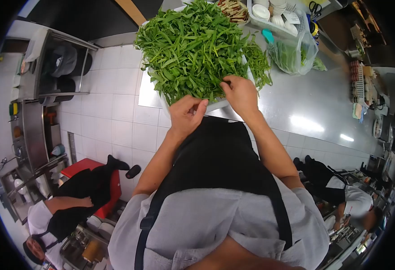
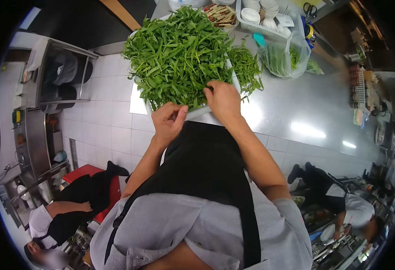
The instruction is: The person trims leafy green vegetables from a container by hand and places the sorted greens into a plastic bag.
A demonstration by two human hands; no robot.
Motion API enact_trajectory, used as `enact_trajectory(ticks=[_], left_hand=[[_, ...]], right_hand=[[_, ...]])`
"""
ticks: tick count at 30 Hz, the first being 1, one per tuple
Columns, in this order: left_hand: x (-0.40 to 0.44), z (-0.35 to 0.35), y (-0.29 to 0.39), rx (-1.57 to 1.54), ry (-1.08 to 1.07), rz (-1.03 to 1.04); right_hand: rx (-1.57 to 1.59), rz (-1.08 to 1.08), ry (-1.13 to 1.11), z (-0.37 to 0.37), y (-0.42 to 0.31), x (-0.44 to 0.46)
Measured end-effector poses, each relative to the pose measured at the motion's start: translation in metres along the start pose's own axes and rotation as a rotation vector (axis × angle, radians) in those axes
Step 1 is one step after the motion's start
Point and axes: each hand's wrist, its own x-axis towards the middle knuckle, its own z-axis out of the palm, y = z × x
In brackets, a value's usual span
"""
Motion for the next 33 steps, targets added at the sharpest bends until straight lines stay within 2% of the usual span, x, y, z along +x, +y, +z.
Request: enact_trajectory(ticks=[3, 4, 8, 12, 14, 16, 19, 23, 25, 29, 32, 33], left_hand=[[-0.001, -0.004, -0.005, -0.055, -0.012, -0.049], [-0.001, -0.008, -0.006, -0.043, -0.038, -0.038], [0.007, -0.012, -0.004, -0.211, -0.009, -0.120], [0.033, -0.016, 0.020, -0.203, -0.045, -0.070], [0.046, -0.006, 0.025, -0.184, -0.035, 0.056], [0.052, 0.005, 0.025, -0.122, 0.003, 0.091], [0.062, 0.009, 0.024, 0.038, 0.084, 0.056], [0.074, 0.004, 0.012, 0.214, 0.184, -0.006], [0.079, 0.004, 0.005, 0.260, 0.192, 0.044], [0.096, 0.012, 0.012, 0.346, 0.186, 0.018], [0.104, 0.016, 0.018, 0.379, 0.159, 0.111], [0.104, 0.016, 0.029, 0.354, 0.117, 0.063]], right_hand=[[-0.035, 0.014, -0.033, 0.011, -0.002, 0.007], [0.023, 0.082, -0.046, 0.009, -0.007, 0.006], [0.228, 0.046, 0.015, -0.007, -0.001, 0.003], [0.119, -0.019, -0.061, -0.029, -0.022, 0.005], [0.117, -0.146, 0.096, -0.027, -0.026, 0.022], [0.092, -0.229, 0.222, -0.020, -0.030, 0.044], [-0.087, -0.193, 0.111, -0.004, -0.023, 0.075], [0.195, -0.179, 0.219, -0.028, -0.011, 0.066], [0.257, -0.174, 0.180, -0.035, -0.003, 0.063], [0.375, -0.233, 0.121, -0.037, 0.010, 0.070], [0.413, -0.222, 0.073, -0.042, 0.009, 0.072], [0.449, -0.208, 0.055, -0.042, 0.011, 0.074]])
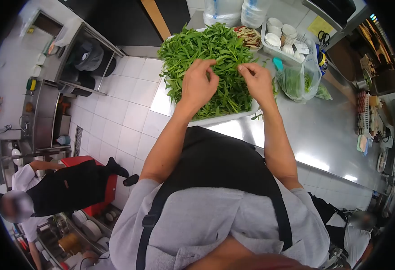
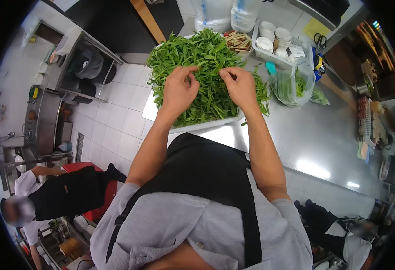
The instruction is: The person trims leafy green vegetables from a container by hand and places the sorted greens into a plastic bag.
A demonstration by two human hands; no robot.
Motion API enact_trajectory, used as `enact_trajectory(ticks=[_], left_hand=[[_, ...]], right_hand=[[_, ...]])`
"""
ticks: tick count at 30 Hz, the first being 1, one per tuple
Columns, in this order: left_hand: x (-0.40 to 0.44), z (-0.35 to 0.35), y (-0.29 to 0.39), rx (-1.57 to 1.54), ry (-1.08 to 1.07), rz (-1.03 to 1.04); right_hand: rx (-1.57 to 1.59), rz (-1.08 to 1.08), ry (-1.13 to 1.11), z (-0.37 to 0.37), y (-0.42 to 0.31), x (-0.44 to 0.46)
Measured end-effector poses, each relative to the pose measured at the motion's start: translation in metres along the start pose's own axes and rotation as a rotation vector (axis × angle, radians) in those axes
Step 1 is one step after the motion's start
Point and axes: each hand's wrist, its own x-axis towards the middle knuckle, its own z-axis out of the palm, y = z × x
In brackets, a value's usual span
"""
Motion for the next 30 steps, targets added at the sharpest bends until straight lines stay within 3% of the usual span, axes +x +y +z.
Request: enact_trajectory(ticks=[2, 8, 11, 13, 14, 23, 30], left_hand=[[-0.003, -0.008, 0.025, -0.047, -0.105, -0.086], [0.009, 0.020, 0.014, 0.129, -0.225, 0.038], [0.024, 0.019, 0.013, -0.163, -0.063, -0.099], [0.030, 0.003, 0.024, -0.407, -0.129, -0.365], [0.033, -0.001, 0.029, -0.529, -0.159, -0.496], [0.021, 0.008, 0.032, -0.811, -0.169, -0.504], [0.005, 0.027, 0.035, -0.925, -0.207, -0.484]], right_hand=[[0.048, 0.014, -0.027, -0.001, 0.005, 0.002], [0.239, 0.042, -0.057, -0.006, 0.023, 0.007], [0.504, 0.098, -0.017, -0.013, 0.022, 0.009], [0.621, 0.082, -0.027, -0.018, 0.018, 0.009], [0.617, 0.065, -0.065, -0.019, 0.014, 0.009], [0.500, -0.030, -0.246, -0.025, -0.002, 0.003], [0.388, -0.101, -0.122, -0.041, 0.005, -0.016]])
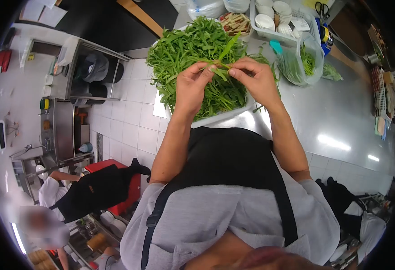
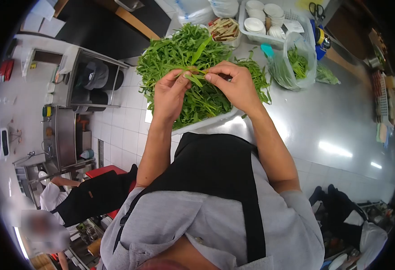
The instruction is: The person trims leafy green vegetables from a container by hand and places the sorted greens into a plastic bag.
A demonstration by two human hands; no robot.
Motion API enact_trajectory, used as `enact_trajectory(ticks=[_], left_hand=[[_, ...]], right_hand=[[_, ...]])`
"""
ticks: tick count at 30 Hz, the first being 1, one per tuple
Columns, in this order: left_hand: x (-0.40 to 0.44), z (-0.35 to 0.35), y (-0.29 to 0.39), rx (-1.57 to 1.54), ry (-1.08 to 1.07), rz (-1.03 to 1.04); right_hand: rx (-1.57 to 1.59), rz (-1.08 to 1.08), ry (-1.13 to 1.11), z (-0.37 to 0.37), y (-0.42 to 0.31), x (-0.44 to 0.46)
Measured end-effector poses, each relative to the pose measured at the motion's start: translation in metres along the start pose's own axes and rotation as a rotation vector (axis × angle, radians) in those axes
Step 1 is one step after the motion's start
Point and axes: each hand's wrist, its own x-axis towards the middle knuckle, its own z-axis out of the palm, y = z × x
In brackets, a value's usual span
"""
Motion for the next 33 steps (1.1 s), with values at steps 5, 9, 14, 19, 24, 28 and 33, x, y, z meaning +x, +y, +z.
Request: enact_trajectory(ticks=[5, 9, 14, 19, 24, 28, 33], left_hand=[[-0.004, 0.018, -0.010, 0.045, -0.041, 0.008], [-0.002, 0.028, -0.016, 0.057, -0.020, 0.023], [-0.003, 0.040, -0.011, 0.118, -0.058, -0.008], [0.004, 0.040, -0.020, -0.003, -0.002, -0.019], [0.005, 0.045, -0.014, 0.091, -0.002, -0.001], [-0.006, 0.047, -0.022, 0.133, -0.038, 0.048], [-0.003, 0.042, -0.022, 0.183, -0.055, 0.095]], right_hand=[[-0.149, 0.050, -0.042, -0.017, 0.000, -0.013], [-0.083, 0.077, -0.050, -0.026, 0.000, -0.020], [0.096, 0.105, 0.094, -0.029, 0.002, -0.024], [0.213, 0.165, 0.274, -0.050, 0.020, -0.032], [-0.803, 0.044, 0.255, -0.081, 0.066, -0.043], [-0.085, 0.142, 0.059, -0.052, 0.016, -0.034], [0.058, 0.198, -0.090, -0.035, 0.007, -0.027]])
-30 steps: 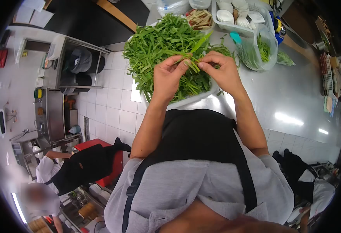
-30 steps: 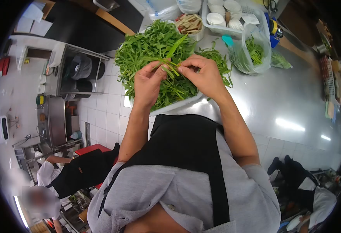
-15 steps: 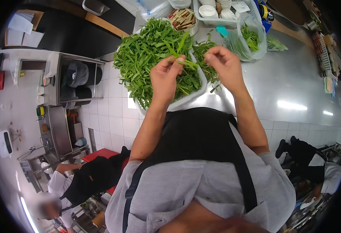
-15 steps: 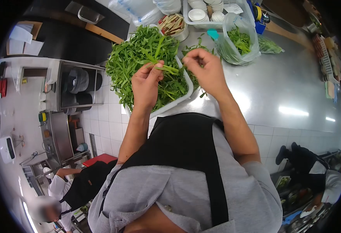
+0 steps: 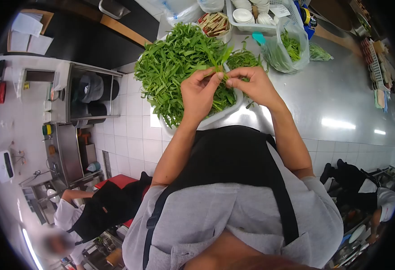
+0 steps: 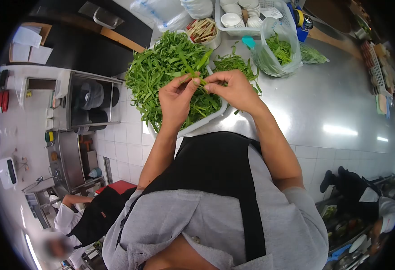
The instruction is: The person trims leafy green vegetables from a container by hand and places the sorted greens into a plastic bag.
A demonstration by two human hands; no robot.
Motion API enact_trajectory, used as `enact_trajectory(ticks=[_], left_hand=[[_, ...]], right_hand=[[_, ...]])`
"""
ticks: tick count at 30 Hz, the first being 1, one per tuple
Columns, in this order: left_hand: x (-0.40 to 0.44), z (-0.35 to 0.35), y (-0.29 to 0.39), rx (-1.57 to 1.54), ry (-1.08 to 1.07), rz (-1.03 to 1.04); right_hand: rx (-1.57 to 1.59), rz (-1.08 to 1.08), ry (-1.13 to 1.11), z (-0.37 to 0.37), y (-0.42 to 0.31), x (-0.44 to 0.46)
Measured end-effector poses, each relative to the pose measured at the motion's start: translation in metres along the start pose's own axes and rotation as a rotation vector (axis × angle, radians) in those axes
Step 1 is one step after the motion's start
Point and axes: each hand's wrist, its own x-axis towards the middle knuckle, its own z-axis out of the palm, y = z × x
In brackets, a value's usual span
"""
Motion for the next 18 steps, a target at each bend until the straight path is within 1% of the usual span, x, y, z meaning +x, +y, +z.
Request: enact_trajectory(ticks=[1, 2, 4, 7, 8, 11, 12, 15, 18], left_hand=[[-0.001, -0.002, 0.001, 0.046, 0.003, -0.007], [-0.002, -0.006, 0.002, 0.037, -0.014, -0.024], [-0.001, -0.017, 0.005, 0.013, -0.056, -0.056], [-0.006, -0.029, 0.003, 0.032, -0.013, -0.041], [-0.009, -0.033, 0.006, 0.082, -0.017, -0.069], [-0.022, -0.047, 0.004, 0.113, 0.028, -0.119], [-0.026, -0.053, 0.002, 0.132, 0.040, -0.128], [-0.038, -0.068, -0.008, 0.174, 0.090, -0.137], [-0.049, -0.076, -0.019, 0.161, 0.142, -0.112]], right_hand=[[0.019, 0.035, -0.015, 0.000, 0.004, 0.000], [0.087, 0.045, 0.023, 0.000, 0.006, 0.000], [0.107, 0.074, 0.021, -0.003, 0.008, -0.002], [0.124, 0.076, 0.041, -0.010, 0.016, -0.008], [0.121, 0.071, 0.058, -0.016, 0.017, -0.011], [0.049, -0.027, 0.303, -0.036, -0.014, -0.024], [0.069, -0.112, 0.405, -0.049, -0.023, -0.027], [-0.061, -0.355, 0.761, -0.094, -0.046, -0.028], [-0.238, -0.380, 0.837, -0.138, -0.021, -0.017]])
